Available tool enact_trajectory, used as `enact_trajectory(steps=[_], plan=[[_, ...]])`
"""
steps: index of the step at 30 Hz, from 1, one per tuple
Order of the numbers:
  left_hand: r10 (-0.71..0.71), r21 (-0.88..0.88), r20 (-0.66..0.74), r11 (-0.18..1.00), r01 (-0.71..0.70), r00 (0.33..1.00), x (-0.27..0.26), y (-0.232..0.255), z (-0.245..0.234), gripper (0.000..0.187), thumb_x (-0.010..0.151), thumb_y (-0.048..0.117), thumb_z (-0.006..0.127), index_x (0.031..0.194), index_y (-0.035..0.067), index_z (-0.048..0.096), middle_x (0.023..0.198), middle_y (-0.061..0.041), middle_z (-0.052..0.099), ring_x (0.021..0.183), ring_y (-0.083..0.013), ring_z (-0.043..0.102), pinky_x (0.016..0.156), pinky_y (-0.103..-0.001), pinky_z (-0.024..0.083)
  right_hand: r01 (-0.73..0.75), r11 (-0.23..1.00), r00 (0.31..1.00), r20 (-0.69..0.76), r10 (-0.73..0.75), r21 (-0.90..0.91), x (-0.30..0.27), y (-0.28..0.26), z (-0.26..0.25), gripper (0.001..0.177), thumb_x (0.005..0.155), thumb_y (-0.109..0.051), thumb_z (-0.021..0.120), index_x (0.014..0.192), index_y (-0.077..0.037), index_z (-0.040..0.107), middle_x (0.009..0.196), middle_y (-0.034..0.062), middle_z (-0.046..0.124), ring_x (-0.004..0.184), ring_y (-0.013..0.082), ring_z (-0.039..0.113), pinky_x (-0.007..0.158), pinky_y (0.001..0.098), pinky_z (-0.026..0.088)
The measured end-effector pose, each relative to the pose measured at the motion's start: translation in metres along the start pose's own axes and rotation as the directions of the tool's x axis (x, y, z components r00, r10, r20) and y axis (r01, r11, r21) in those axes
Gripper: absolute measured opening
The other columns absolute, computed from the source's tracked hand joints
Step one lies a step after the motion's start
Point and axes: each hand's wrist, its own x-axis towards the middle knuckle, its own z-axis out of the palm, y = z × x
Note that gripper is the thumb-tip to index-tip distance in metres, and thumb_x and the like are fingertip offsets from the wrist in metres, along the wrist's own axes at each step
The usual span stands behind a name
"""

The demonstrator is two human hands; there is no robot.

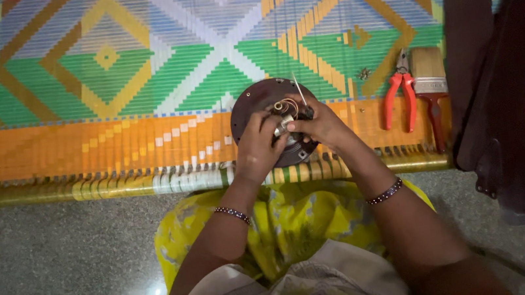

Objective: The person uses a screwdriver to remove screws from a ceiling fan motor housing placed on a woven mat. They then use pliers to adjust internal components and wires within the motor assembly.

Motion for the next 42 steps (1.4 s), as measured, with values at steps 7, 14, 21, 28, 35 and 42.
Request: enact_trajectory(steps=[7, 14, 21, 28, 35, 42], plan=[[0.033, -0.022, 0.030, 0.999, -0.033, 0.999, 0.003, -0.004, -0.004, 0.038, 0.083, 0.015, 0.082, 0.118, 0.009, 0.066, 0.122, -0.011, 0.059, 0.111, -0.0341, 0.066, 0.092, -0.043, 0.057, 0.027, 0.999, 0.999, 0.041, -0.029, 0.034, 0.001, -0.004, -0.001, 0.072, 0.081, -0.007, 0.080, 0.148, -0.009, 0.052, 0.095, 0.0001, 0.069, 0.059, 0.0054, 0.053, 0.050, 0.0209, 0.043], [-0.034, 0.034, 0.136, 0.999, 0.029, 0.990, 0.006, 0.000, -0.013, 0.038, 0.084, 0.016, 0.081, 0.119, 0.011, 0.067, 0.120, -0.011, 0.059, 0.105, -0.0316, 0.067, 0.087, -0.041, 0.058, -0.016, 0.999, 0.999, 0.030, 0.015, 0.033, 0.002, -0.009, 0.002, 0.074, 0.080, -0.006, 0.081, 0.148, -0.008, 0.051, 0.097, -0.0003, 0.070, 0.062, 0.0051, 0.054, 0.051, 0.0221, 0.044], [-0.039, 0.015, 0.124, 0.999, 0.037, 0.992, 0.004, 0.001, -0.016, 0.032, 0.085, 0.017, 0.081, 0.113, 0.009, 0.066, 0.117, -0.009, 0.060, 0.101, -0.0306, 0.068, 0.085, -0.041, 0.058, -0.006, 0.999, 1.000, 0.015, 0.006, -0.035, 0.003, -0.008, 0.003, 0.063, 0.086, -0.016, 0.079, 0.144, -0.003, 0.058, 0.099, -0.0002, 0.071, 0.068, 0.0071, 0.057, 0.054, 0.0233, 0.046], [-0.022, 0.053, 0.119, 0.998, 0.016, 0.993, 0.004, -0.002, -0.014, 0.034, 0.083, 0.017, 0.082, 0.112, 0.009, 0.067, 0.113, -0.008, 0.061, 0.097, -0.0298, 0.068, 0.082, -0.040, 0.059, 0.029, 1.000, 0.999, 0.016, -0.029, -0.010, 0.004, 0.000, 0.004, 0.062, 0.084, -0.020, 0.079, 0.140, -0.003, 0.056, 0.100, -0.0004, 0.071, 0.072, 0.0061, 0.062, 0.057, 0.0219, 0.050], [0.018, 0.067, 0.108, 0.997, -0.025, 0.994, 0.004, -0.008, -0.012, 0.035, 0.082, 0.015, 0.083, 0.112, 0.009, 0.066, 0.113, -0.009, 0.061, 0.099, -0.0314, 0.068, 0.082, -0.041, 0.059, -0.004, 1.000, 0.999, 0.041, 0.003, 0.007, 0.007, 0.002, 0.004, 0.057, 0.089, -0.023, 0.078, 0.138, 0.000, 0.060, 0.093, 0.0001, 0.067, 0.066, 0.0075, 0.055, 0.054, 0.0231, 0.046], [0.042, 0.035, 0.102, 0.998, -0.045, 0.994, 0.005, -0.010, -0.014, 0.036, 0.081, 0.016, 0.084, 0.112, 0.010, 0.067, 0.118, -0.008, 0.062, 0.103, -0.0307, 0.069, 0.086, -0.040, 0.059, -0.027, 0.999, 0.999, -0.021, 0.027, -0.018, 0.002, -0.006, 0.008, 0.068, 0.086, -0.013, 0.077, 0.148, -0.007, 0.051, 0.104, -0.0010, 0.068, 0.074, 0.0059, 0.060, 0.057, 0.0229, 0.049]])
